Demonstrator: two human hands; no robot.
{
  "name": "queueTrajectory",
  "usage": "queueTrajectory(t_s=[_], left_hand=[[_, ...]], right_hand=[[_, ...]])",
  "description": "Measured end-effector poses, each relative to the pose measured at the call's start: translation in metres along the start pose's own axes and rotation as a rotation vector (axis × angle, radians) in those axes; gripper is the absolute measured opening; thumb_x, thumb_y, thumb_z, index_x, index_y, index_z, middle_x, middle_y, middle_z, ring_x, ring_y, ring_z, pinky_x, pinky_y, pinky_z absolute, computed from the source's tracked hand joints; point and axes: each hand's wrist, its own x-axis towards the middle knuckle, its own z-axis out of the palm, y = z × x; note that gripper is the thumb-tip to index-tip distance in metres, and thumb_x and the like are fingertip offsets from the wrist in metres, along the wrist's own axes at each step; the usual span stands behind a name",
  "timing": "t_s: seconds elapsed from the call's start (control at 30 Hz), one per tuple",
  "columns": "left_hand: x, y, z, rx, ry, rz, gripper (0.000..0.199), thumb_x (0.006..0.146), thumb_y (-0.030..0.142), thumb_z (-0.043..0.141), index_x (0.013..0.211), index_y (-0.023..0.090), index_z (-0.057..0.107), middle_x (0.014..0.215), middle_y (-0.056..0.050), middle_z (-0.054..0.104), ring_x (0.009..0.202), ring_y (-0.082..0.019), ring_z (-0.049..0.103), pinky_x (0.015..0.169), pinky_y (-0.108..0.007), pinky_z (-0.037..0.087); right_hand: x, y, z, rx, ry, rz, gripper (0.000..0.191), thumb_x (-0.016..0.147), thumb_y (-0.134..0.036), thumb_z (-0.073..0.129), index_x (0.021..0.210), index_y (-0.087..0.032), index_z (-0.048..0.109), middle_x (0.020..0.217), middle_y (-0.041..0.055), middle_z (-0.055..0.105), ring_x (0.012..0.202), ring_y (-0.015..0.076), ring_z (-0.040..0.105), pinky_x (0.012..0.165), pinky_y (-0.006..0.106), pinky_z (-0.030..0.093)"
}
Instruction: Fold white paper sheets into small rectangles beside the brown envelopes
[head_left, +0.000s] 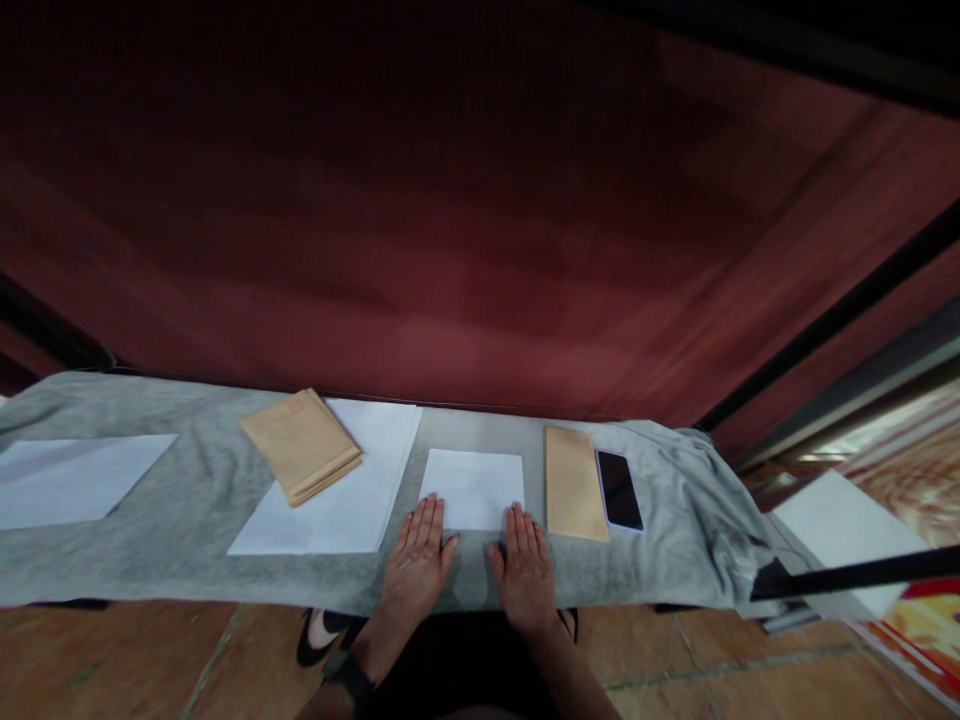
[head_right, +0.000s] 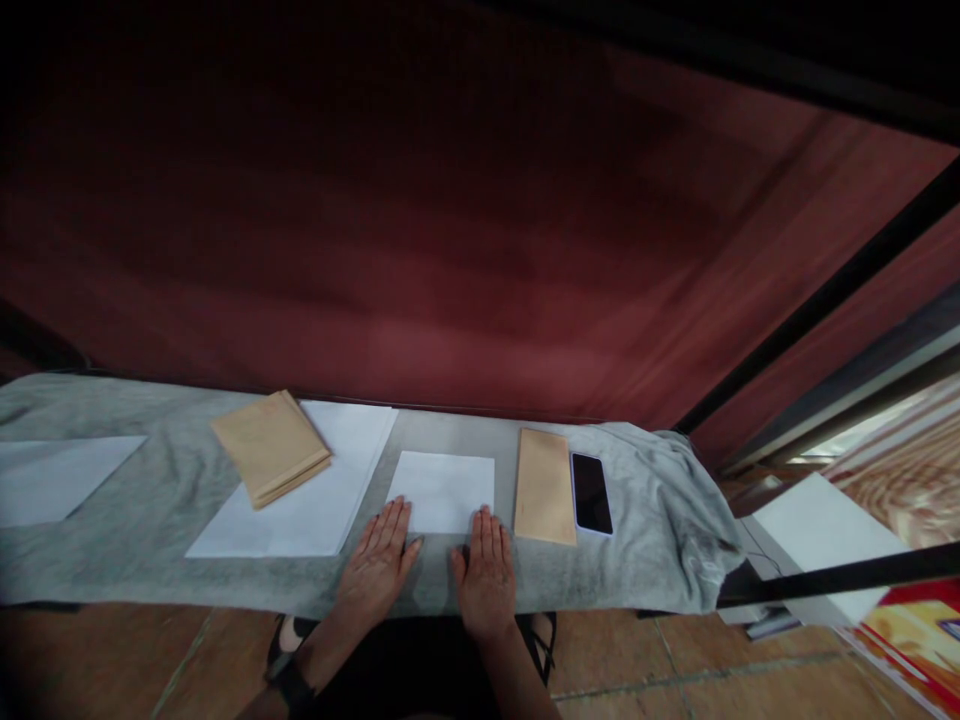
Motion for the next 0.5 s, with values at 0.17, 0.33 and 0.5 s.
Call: queueTrajectory(t_s=[0.17,0.33,0.5], left_hand=[[0.0,0.002,0.001,0.009,0.063,0.001,0.059,0.101,0.041,0.035,0.148,0.006,0.045,0.153,-0.02,0.047,0.143,-0.031,0.043,0.117,-0.05,0.038],[0.0,0.019,0.001,-0.014,0.052,0.2,0.051,0.101,0.032,0.04,0.151,0.02,0.043,0.157,-0.008,0.045,0.144,-0.025,0.043,0.116,-0.046,0.038],[-0.004,0.022,0.008,-0.01,0.053,0.262,0.054,0.098,0.026,0.041,0.152,0.018,0.042,0.156,-0.007,0.046,0.144,-0.024,0.043,0.118,-0.045,0.036]], right_hand=[[0.001,0.0,-0.003,-0.001,-0.002,-0.005,0.063,0.105,-0.044,0.037,0.157,-0.008,0.028,0.154,0.0187,0.045,0.14,0.0281,0.046,0.114,0.045,0.037],[0.004,-0.005,-0.005,0.018,0.005,0.011,0.06,0.106,-0.041,0.037,0.157,-0.009,0.03,0.155,0.0174,0.044,0.141,0.028,0.045,0.115,0.046,0.036],[0.007,-0.018,-0.004,0.107,-0.075,-0.084,0.048,0.107,-0.036,0.035,0.152,-0.022,0.043,0.154,0.0061,0.048,0.141,0.022,0.046,0.117,0.041,0.034]])
